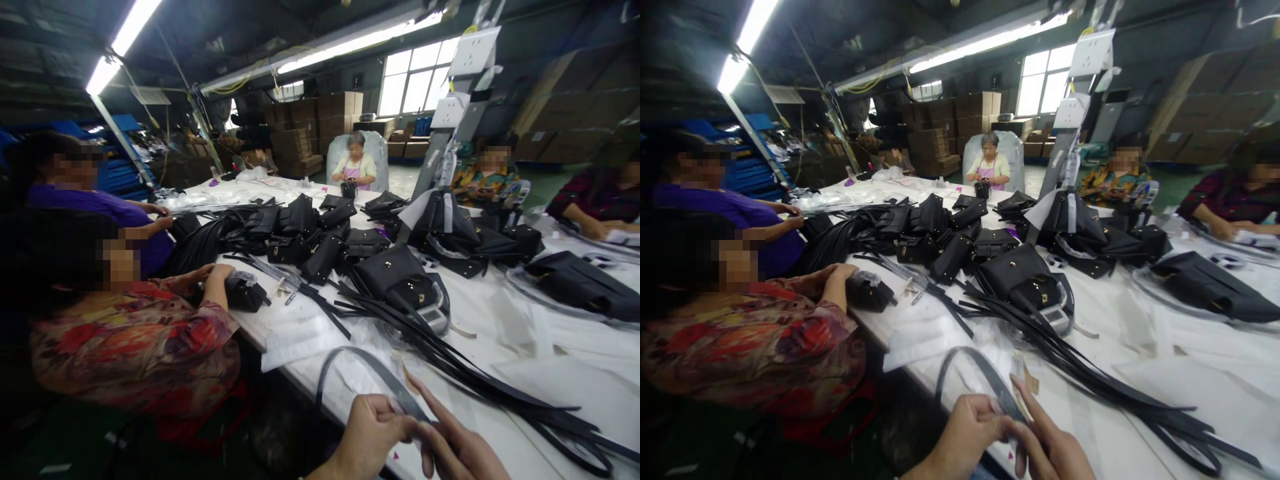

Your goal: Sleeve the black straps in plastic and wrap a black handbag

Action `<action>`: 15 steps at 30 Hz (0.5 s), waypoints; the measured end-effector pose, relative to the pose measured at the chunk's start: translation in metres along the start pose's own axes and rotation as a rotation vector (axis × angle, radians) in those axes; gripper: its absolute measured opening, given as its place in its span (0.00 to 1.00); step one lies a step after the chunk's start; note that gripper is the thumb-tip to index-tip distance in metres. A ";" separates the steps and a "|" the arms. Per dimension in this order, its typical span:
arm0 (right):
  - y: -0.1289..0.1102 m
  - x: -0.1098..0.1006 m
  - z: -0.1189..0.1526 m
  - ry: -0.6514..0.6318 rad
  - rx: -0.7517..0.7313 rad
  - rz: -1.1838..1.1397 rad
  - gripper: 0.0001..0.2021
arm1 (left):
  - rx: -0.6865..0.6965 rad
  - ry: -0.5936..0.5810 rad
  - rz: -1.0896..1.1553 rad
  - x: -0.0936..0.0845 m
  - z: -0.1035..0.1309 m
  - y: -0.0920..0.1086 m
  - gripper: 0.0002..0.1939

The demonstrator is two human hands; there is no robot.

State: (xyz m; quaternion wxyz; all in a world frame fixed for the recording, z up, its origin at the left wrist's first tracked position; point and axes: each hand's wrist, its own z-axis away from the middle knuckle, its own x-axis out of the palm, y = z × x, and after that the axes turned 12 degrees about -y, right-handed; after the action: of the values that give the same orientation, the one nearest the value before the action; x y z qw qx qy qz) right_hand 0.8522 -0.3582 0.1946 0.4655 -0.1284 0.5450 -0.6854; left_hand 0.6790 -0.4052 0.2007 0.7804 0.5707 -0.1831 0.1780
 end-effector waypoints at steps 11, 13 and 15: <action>-0.023 -0.002 0.005 -0.056 0.074 -0.141 0.32 | 0.039 0.104 -0.029 -0.034 -0.008 0.005 0.17; -0.034 -0.006 -0.004 -0.089 0.046 -0.228 0.32 | 0.022 0.096 0.013 -0.037 -0.011 0.004 0.18; -0.043 -0.009 -0.014 -0.116 0.037 -0.258 0.32 | 0.007 0.095 0.012 -0.037 -0.013 0.004 0.18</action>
State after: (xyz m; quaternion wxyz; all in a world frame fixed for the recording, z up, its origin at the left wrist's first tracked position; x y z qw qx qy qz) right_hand 0.8258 -0.3435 0.2293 0.4067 -0.2283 0.4833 -0.7409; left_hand 0.6465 -0.3944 0.1823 0.7852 0.5633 -0.1485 0.2101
